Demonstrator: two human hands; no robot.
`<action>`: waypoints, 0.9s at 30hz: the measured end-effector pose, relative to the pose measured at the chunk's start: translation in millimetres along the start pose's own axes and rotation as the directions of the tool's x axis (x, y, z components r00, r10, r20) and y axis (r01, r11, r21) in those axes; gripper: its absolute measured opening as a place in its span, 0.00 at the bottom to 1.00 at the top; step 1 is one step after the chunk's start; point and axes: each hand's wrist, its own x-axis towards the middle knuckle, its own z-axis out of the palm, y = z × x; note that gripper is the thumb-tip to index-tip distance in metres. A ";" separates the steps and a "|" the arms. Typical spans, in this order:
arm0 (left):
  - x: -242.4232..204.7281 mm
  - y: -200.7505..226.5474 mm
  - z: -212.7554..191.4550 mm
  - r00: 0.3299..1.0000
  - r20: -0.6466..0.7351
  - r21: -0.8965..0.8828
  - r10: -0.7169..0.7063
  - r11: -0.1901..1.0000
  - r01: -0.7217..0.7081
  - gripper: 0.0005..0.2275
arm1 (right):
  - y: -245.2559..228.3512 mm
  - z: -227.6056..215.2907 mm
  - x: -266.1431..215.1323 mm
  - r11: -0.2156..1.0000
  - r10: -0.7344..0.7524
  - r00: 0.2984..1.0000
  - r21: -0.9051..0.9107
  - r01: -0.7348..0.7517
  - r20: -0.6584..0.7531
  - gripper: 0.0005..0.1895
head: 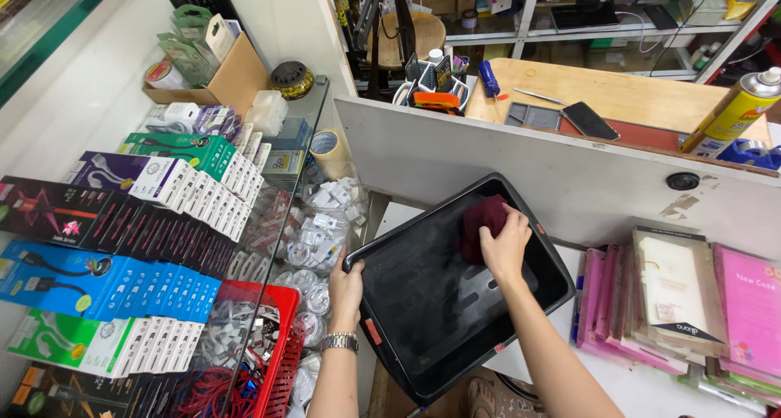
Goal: The person wipes a black plastic tray with a red cloth, then wipes individual stationery packages one by one with the same cloth. The person stacks the cleaned packages on the counter and writes on one package with a blue marker.
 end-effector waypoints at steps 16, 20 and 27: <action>-21.9 21.3 1.6 0.994 0.060 0.008 0.095 0.995 -0.096 0.26 | -97.0 31.7 -115.0 0.753 -0.658 0.625 0.389 0.531 0.420 0.35; -28.8 28.8 0.5 0.989 0.074 0.090 0.128 0.987 -0.134 0.27 | -100.4 9.4 -79.8 0.676 -0.695 0.534 0.186 0.713 0.482 0.34; -44.0 55.6 -11.5 0.996 0.029 0.093 0.080 0.992 -0.082 0.30 | -66.2 -28.4 -5.3 0.597 -0.737 0.622 -0.174 0.783 0.266 0.32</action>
